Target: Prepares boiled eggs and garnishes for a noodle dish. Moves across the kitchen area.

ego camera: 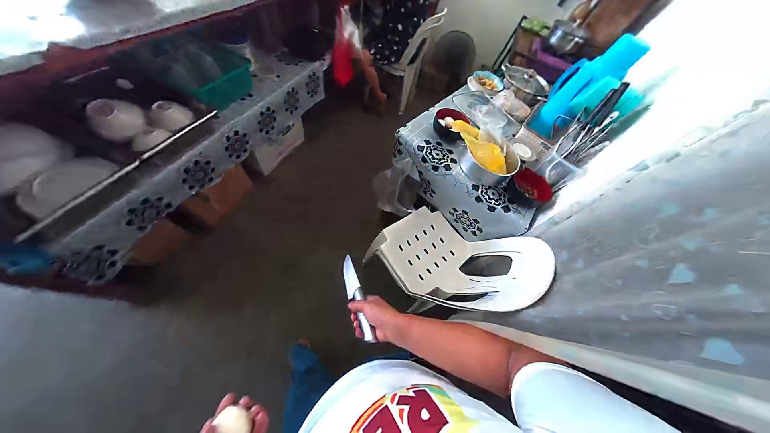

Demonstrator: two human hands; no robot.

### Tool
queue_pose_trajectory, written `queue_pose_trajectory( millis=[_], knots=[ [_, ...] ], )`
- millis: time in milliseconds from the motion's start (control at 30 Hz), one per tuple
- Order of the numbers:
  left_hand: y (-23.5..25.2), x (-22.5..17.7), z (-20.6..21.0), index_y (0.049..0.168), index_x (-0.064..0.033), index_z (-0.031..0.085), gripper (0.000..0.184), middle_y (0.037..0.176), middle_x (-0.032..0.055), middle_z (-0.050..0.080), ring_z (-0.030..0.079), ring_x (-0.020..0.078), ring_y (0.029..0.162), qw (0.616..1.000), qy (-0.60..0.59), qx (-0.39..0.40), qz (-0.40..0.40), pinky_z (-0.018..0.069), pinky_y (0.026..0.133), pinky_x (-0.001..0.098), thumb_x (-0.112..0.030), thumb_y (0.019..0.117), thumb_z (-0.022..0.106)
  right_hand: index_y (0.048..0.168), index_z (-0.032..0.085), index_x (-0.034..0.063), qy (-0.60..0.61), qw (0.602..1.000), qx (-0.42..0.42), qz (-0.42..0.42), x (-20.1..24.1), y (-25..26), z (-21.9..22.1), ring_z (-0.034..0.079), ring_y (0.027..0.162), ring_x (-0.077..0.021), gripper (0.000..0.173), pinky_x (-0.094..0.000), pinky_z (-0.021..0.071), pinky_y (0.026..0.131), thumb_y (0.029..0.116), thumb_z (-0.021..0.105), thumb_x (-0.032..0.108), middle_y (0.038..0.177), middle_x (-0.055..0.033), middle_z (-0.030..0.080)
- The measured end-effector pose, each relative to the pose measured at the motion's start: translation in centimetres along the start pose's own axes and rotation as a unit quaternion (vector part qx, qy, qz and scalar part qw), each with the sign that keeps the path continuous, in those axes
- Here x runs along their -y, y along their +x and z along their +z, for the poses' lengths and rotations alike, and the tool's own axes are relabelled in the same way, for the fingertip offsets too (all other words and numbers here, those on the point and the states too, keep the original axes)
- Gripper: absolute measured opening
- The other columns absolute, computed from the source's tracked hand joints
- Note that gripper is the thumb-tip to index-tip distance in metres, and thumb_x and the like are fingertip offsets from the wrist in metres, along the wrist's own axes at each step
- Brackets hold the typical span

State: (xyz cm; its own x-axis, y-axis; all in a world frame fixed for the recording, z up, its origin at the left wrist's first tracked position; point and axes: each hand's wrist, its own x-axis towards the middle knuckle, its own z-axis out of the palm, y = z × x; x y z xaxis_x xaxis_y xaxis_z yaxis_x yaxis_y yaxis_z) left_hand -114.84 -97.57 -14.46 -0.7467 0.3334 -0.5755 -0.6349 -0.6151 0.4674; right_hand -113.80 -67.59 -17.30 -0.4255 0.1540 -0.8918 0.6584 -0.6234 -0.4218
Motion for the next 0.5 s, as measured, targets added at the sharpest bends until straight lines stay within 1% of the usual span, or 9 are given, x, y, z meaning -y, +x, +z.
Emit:
queue_pose_trajectory(
  millis=[67, 100, 133, 200, 267, 333, 400, 500],
  knots=[
    [6.4, -2.5, 4.8, 0.124, -0.0155, 0.057, 0.030, 0.099, 0.0025, 0.074, 0.073, 0.0170, 0.090, 0.996, 0.078, 0.015, -0.049, 0.0620, 0.081, 0.0342, -0.024, 0.1082, 0.033, 0.129, 0.044, 0.0072, -0.036, 0.995, -0.028, -0.089, 3.5, 0.4, 1.0, 0.056, 0.057, -0.0120, 0.031, -0.0268, 0.0514, 0.052, 0.1096, 0.050, 0.030, 0.079, -0.0036, 0.054],
    [9.0, -3.4, 8.1, 0.124, -0.0137, 0.056, 0.029, 0.095, 0.0029, 0.074, 0.074, 0.0171, 0.085, 0.991, 0.113, 0.016, -0.073, 0.0629, 0.077, 0.0341, -0.022, 0.1086, 0.032, 0.133, 0.041, 0.0068, -0.047, 0.989, -0.047, -0.134, 5.2, 0.2, 1.4, 0.057, 0.056, -0.0137, 0.036, -0.0288, 0.0526, 0.052, 0.1101, 0.049, 0.033, 0.080, -0.0052, 0.056],
    [11.6, -4.3, 11.6, 0.126, -0.0118, 0.055, 0.030, 0.095, 0.0040, 0.073, 0.074, 0.0175, 0.082, 0.984, 0.147, 0.028, -0.099, 0.0634, 0.075, 0.0340, -0.020, 0.1086, 0.032, 0.137, 0.040, 0.0062, -0.054, 0.980, -0.066, -0.181, 7.0, -0.2, 1.8, 0.058, 0.056, -0.0146, 0.038, -0.0300, 0.0537, 0.052, 0.1103, 0.048, 0.032, 0.080, -0.0059, 0.057],
    [16.4, -5.5, 18.2, 0.130, -0.0078, 0.052, 0.031, 0.099, 0.0065, 0.072, 0.073, 0.0179, 0.083, 0.963, 0.212, 0.074, -0.147, 0.0628, 0.074, 0.0336, -0.020, 0.1093, 0.033, 0.141, 0.040, 0.0019, -0.087, 0.951, -0.099, -0.279, 10.4, -1.4, 2.2, 0.061, 0.058, -0.0148, 0.041, -0.0310, 0.0560, 0.055, 0.1087, 0.049, 0.025, 0.084, -0.0070, 0.061],
    [20.9, -6.0, 24.9, 0.132, -0.0058, 0.052, 0.037, 0.102, 0.0085, 0.071, 0.072, 0.0189, 0.085, 0.941, 0.252, 0.125, -0.190, 0.0620, 0.076, 0.0342, -0.028, 0.1118, 0.031, 0.137, 0.044, -0.0044, -0.134, 0.905, -0.149, -0.376, 13.4, -2.4, 2.3, 0.064, 0.062, -0.0140, 0.041, -0.0318, 0.0586, 0.058, 0.1032, 0.053, 0.018, 0.088, -0.0086, 0.065],
    [25.4, -5.5, 31.3, 0.133, -0.0040, 0.051, 0.048, 0.104, 0.0106, 0.070, 0.072, 0.0207, 0.087, 0.918, 0.273, 0.176, -0.226, 0.0616, 0.079, 0.0355, -0.038, 0.1127, 0.023, 0.132, 0.046, -0.0076, -0.160, 0.856, -0.195, -0.451, 16.3, -2.7, 2.2, 0.064, 0.062, -0.0127, 0.040, -0.0313, 0.0586, 0.057, 0.0999, 0.055, 0.015, 0.086, -0.0080, 0.065],
    [29.8, -3.9, 36.8, 0.135, -0.0016, 0.047, 0.059, 0.105, 0.0136, 0.068, 0.071, 0.0236, 0.089, 0.900, 0.283, 0.227, -0.241, 0.0605, 0.082, 0.0379, -0.044, 0.1118, 0.014, 0.128, 0.049, -0.0069, -0.168, 0.820, -0.224, -0.499, 19.1, -2.0, 2.0, 0.063, 0.059, -0.0100, 0.037, -0.0290, 0.0579, 0.053, 0.1006, 0.056, 0.018, 0.081, -0.0051, 0.064],
    [35.6, -0.6, 44.0, 0.138, -0.0035, 0.047, 0.071, 0.106, 0.0135, 0.069, 0.071, 0.0246, 0.093, 0.875, 0.296, 0.281, -0.259, 0.0599, 0.085, 0.0398, -0.055, 0.1083, 0.008, 0.126, 0.053, -0.0063, -0.170, 0.786, -0.269, -0.531, 24.4, 0.2, 1.4, 0.061, 0.057, -0.0079, 0.037, -0.0265, 0.0567, 0.052, 0.1039, 0.056, 0.023, 0.078, -0.0041, 0.064]
  ],
)
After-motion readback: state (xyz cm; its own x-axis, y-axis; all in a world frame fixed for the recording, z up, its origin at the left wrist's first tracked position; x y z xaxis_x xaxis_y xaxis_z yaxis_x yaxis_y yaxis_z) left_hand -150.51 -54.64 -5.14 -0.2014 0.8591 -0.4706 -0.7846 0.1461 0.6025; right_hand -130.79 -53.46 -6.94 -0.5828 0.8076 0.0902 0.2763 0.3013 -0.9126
